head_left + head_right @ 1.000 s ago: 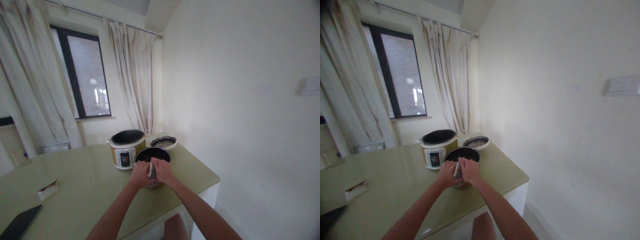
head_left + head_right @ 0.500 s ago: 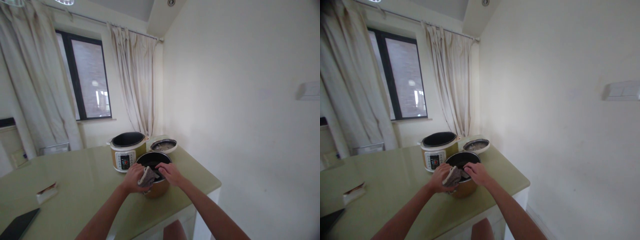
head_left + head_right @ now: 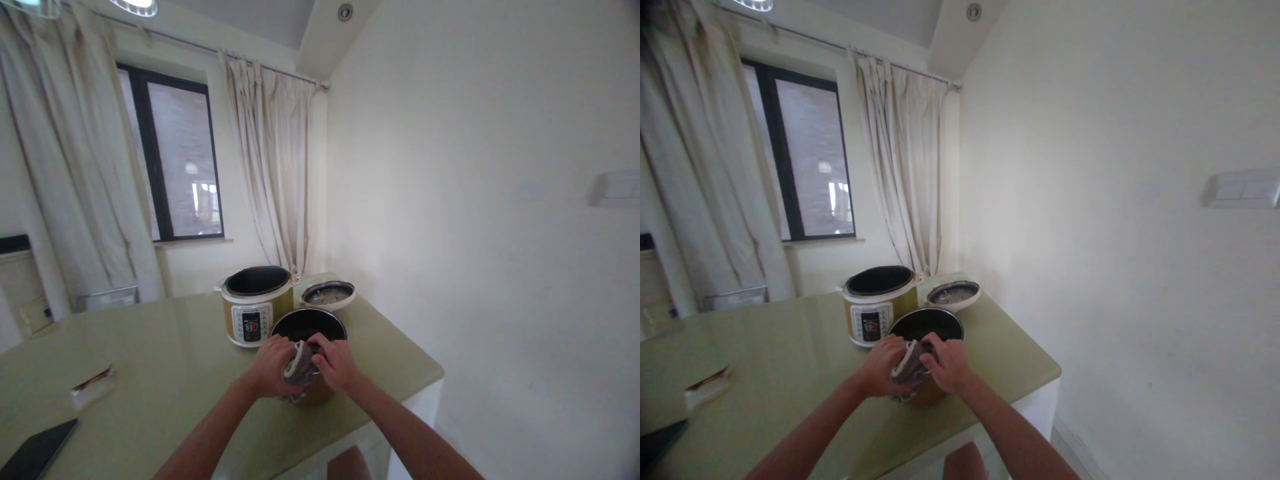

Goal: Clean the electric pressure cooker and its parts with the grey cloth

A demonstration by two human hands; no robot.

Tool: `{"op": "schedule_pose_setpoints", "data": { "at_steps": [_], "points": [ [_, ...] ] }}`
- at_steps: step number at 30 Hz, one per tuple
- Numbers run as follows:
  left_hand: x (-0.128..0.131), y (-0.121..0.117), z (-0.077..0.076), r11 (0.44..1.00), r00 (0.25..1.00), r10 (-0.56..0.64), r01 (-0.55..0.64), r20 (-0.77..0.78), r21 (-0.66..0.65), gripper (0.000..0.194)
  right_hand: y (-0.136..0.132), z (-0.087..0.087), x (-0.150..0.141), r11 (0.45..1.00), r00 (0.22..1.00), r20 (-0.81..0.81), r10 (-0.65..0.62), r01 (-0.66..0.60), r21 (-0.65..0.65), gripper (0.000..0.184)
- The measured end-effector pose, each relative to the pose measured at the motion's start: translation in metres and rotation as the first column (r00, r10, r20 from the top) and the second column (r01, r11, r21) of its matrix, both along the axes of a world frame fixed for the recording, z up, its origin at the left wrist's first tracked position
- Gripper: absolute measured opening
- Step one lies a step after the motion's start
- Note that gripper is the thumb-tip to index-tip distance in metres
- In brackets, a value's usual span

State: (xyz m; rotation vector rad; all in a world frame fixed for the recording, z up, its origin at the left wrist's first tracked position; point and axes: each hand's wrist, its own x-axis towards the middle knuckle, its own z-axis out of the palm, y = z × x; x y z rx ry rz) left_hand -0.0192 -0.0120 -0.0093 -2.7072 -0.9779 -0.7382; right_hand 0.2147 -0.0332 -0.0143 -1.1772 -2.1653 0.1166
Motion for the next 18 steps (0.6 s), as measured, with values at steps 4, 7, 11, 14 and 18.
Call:
{"op": "schedule_pose_setpoints", "data": {
  "at_steps": [4,7,11,14,18],
  "points": [
    [-0.019,0.005,0.008,0.996,0.996,-0.088,0.088,0.019,-0.014,0.047,0.010,0.008,0.025,0.995,0.993,-0.075,0.093,-0.096,-0.037,0.088],
    [-0.018,0.004,0.007,0.998,0.998,-0.064,0.063,0.026,0.004,0.046,0.012,0.016,0.031,0.993,0.995,-0.037,0.087,-0.090,-0.074,0.080],
    [-0.001,-0.003,0.002,0.999,0.999,0.046,-0.046,0.020,0.007,0.044,0.002,0.016,0.012,0.998,0.995,0.091,0.051,-0.048,-0.032,0.068],
    [0.016,-0.010,-0.002,0.985,0.985,0.170,-0.170,0.000,-0.005,0.043,-0.007,0.011,-0.010,0.999,0.988,0.150,-0.039,0.036,0.026,0.066],
    [0.028,-0.018,-0.005,0.968,0.968,0.251,-0.251,0.011,0.016,0.041,-0.010,0.004,-0.023,0.996,0.991,0.093,-0.092,0.091,0.018,0.063]
  ]
}}
